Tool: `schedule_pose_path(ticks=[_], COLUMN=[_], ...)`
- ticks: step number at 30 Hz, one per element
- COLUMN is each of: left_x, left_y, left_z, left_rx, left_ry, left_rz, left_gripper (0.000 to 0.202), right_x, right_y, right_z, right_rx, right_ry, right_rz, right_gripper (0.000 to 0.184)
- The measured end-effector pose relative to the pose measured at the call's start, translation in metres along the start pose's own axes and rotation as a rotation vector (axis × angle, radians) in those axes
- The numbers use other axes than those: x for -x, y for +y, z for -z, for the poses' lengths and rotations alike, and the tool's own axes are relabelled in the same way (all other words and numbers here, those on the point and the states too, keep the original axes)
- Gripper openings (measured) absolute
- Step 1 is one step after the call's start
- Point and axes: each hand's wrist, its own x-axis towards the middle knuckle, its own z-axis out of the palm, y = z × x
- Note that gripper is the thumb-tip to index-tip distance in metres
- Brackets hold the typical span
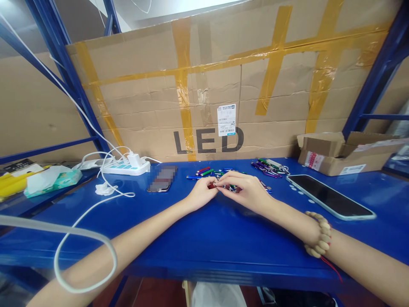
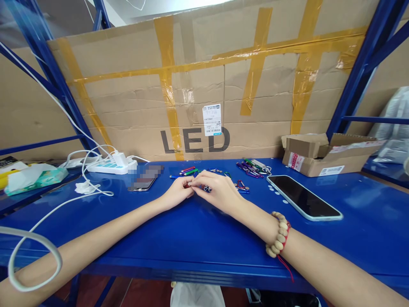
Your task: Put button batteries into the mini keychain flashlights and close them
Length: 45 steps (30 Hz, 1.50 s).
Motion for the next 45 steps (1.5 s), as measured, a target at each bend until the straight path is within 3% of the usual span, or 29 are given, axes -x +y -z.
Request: schedule_pose_path(ticks=[8, 14, 20, 25, 30, 45], left_x=[-0.001, 0.000, 0.000, -0.001, -0.001, 0.000], left_y=[-0.002, 0.003, 0.005, 0.002, 0.001, 0.002], left_z=[-0.001, 0.003, 0.006, 0.005, 0.005, 0.004], left_rx=[-0.031, -0.078, -0.033, -0.002, 0.013, 0.052], left_ry=[0.028, 0.196, 0.248, 0.245, 0.244, 0.233], left_rz=[0.005, 0.074, 0.171, 0.184, 0.188, 0.189], left_gripper=[0.004, 0.027, 0.041, 0.043, 0.042, 0.041], right_x=[-0.001, -0.003, -0.002, -0.002, -0.004, 0.000], right_y=[-0.005, -0.005, 0.003, 0.003, 0.004, 0.011], right_z=[0.002, 0.005, 0.007, 0.006, 0.007, 0.001], right_rx=[0.056, 0.144, 0.263, 0.317, 0.324, 0.283], right_ry=[-0.038, -0.055, -0.246, -0.375, -0.420, -0.359], right_rz=[-0.099, -0.239, -0.353, -0.374, -0.383, -0.315], right_gripper=[0.013, 0.014, 0.011, 0.013, 0.016, 0.021])
